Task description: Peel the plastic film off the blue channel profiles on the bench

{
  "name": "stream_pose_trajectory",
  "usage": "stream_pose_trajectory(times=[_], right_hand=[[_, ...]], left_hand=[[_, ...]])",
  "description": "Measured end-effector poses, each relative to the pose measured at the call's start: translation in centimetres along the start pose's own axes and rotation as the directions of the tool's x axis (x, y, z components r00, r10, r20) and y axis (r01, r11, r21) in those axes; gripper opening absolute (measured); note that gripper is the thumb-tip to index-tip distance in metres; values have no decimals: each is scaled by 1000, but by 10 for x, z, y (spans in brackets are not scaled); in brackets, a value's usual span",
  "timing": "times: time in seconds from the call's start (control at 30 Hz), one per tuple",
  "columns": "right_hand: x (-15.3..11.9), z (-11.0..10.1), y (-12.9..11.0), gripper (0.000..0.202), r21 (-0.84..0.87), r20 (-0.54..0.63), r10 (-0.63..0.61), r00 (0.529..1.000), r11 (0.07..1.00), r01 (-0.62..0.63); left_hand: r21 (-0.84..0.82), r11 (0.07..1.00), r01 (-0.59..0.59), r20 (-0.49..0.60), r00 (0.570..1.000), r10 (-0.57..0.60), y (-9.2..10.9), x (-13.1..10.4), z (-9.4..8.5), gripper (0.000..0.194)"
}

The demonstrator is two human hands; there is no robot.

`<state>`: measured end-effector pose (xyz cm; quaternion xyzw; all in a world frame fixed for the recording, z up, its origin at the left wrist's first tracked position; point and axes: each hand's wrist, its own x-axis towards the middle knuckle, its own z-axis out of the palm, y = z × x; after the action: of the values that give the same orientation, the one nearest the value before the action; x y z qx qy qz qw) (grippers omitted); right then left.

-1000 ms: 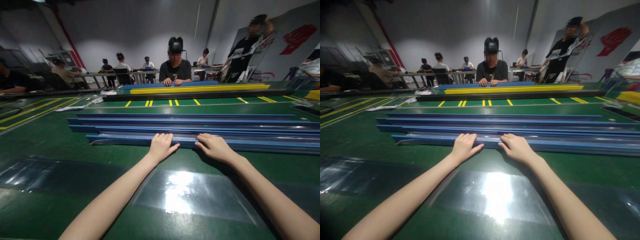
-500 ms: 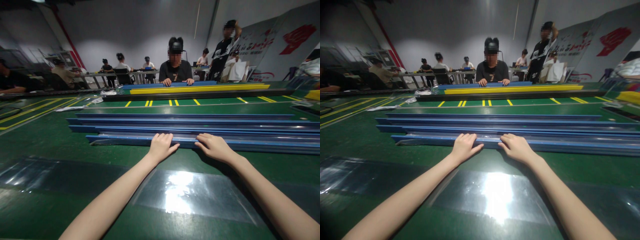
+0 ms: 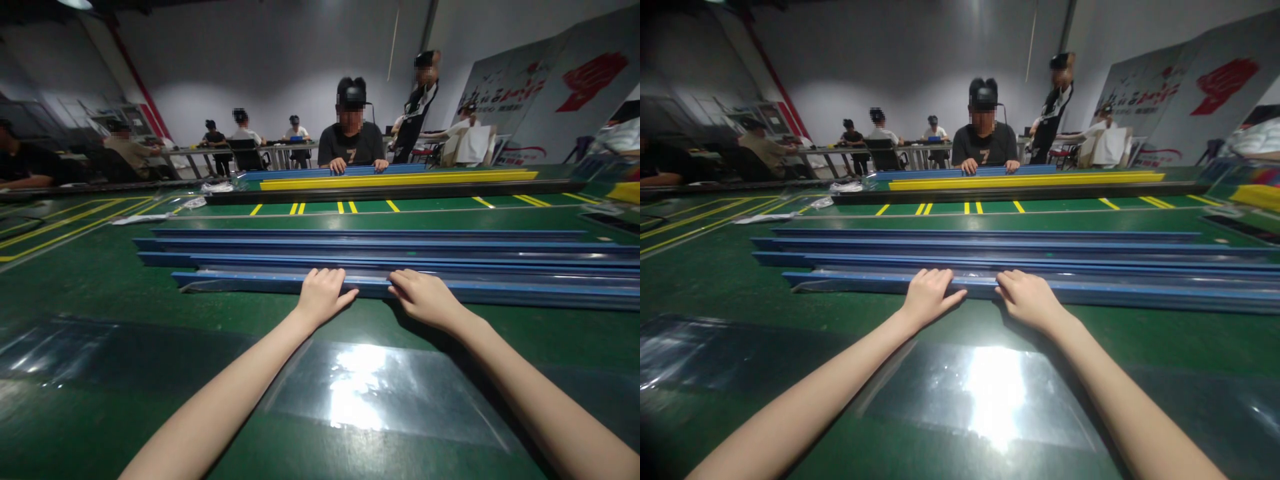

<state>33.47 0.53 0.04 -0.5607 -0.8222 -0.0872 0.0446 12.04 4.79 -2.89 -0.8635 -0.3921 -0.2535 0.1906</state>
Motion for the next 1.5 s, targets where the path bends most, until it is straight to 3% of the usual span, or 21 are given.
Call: stream_pose_trajectory(times=[0.23,0.4,0.8,1.1,1.5], right_hand=[[1,6,-9,29,-31,-144,-29,989,999,25],[3,6,-9,29,-45,-177,-6,984,999,-2],[7,-8,-11,28,-103,-86,5,996,995,-14],[-2,-12,7,26,-125,-20,59,998,990,-61],[-11,-18,30,28,-151,45,138,989,980,-129]], left_hand=[[-10,1000,-2,-2,1000,2,0,0,0,32],[-13,1000,-4,-9,1000,4,0,0,-1,30],[-55,998,-31,4,1000,31,-1,1,-1,26],[-132,971,-199,-20,980,198,1,1,-4,25],[3,999,-53,4,999,53,1,0,-2,33]])
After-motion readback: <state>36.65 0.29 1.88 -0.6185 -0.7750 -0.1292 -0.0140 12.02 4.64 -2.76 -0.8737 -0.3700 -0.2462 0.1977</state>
